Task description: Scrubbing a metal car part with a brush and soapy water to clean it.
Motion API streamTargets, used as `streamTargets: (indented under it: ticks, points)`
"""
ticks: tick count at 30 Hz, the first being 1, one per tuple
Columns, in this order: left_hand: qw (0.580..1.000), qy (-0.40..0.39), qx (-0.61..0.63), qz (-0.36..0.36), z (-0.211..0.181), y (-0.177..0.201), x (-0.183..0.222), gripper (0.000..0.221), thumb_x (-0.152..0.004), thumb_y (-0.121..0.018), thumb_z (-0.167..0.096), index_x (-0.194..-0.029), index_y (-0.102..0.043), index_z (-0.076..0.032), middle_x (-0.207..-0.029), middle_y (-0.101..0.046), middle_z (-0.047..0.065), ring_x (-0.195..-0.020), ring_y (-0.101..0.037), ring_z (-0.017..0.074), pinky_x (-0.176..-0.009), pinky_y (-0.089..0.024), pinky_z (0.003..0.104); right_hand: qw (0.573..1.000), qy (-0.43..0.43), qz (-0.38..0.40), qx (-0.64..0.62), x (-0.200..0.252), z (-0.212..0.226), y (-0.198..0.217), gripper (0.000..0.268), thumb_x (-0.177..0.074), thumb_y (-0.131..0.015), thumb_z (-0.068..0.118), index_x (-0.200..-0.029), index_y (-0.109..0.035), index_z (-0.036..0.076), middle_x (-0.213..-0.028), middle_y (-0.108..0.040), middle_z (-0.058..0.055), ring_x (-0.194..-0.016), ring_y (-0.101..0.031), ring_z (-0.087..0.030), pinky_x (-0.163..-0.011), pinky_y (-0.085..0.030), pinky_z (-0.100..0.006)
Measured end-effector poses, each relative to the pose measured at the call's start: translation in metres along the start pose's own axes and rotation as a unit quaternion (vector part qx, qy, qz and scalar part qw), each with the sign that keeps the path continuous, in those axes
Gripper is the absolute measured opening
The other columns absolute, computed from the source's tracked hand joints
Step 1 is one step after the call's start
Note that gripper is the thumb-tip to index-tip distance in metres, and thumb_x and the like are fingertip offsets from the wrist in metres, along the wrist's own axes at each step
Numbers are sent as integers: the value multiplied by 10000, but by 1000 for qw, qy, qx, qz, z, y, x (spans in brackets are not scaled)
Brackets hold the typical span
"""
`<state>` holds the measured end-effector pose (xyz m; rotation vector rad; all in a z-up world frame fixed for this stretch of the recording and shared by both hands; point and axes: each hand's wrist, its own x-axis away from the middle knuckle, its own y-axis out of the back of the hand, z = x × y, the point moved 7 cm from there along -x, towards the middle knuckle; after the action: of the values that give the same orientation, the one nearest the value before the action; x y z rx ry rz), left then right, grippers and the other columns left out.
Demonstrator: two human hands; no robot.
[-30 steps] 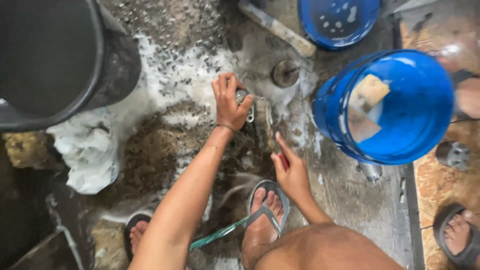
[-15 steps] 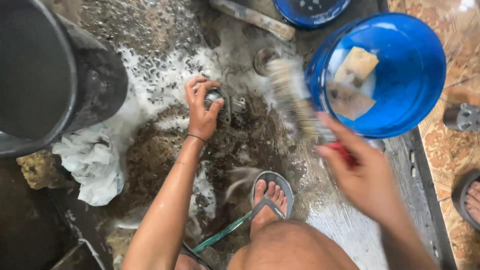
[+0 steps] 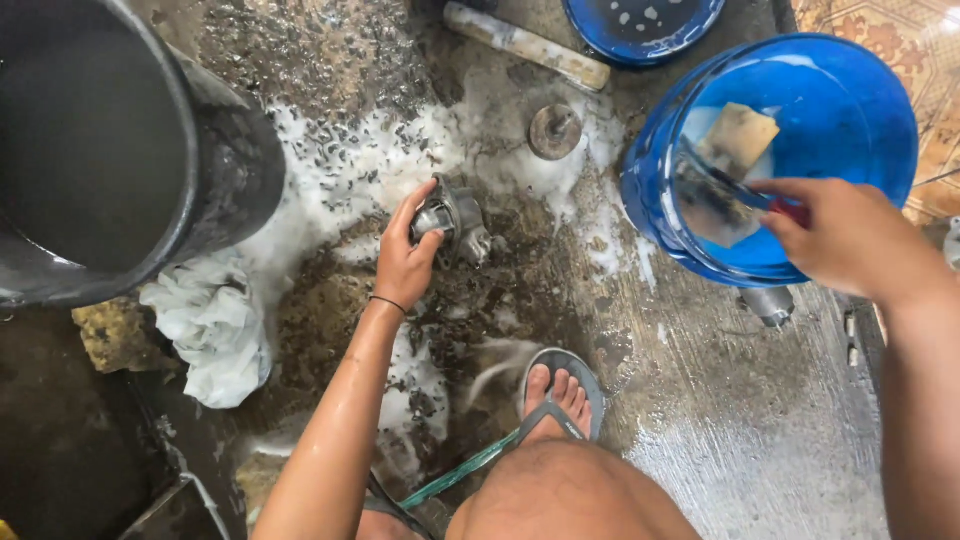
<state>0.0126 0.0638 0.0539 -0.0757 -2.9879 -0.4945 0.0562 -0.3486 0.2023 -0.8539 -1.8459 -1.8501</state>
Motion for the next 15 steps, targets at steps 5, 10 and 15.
streamTargets:
  ticks: [5,10,15]
  points:
    - [1000,19,-9,21,-3,5,7,615,-972,-434,-407,-1541,-415,-176,-1593,-432,138,-1489,-388,376,-1166,-352,625,997,54,-28,-43,-31,17,-12,436,-986,-572,216,-1414,-650,242,-1193,-727,-221,-1138,-619,-498,-888,-494,-568]
    - [998,33,-46,-17,-11,0,4,704,-960,-594,-520,-1550,-381,-199,-1587,-453,143,-1438,-464,354,-1129,-403,586,998,-11,-28,55,5,-47,-21,404,-1030,-610,388,-1431,-650,421,-898,-860,-24,-670,-753,-239,-562,-483,-362]
    - [986,58,-75,-139,-11,1,1,710,-839,-824,-406,-1455,-548,-187,-1393,-639,121,-1303,-599,270,-1039,-501,451,927,5,-161,-338,59,-140,-74,723,-1026,-452,-73,-1723,-413,114,-837,-458,-233,-503,-329,-272,-355,-240,-388]
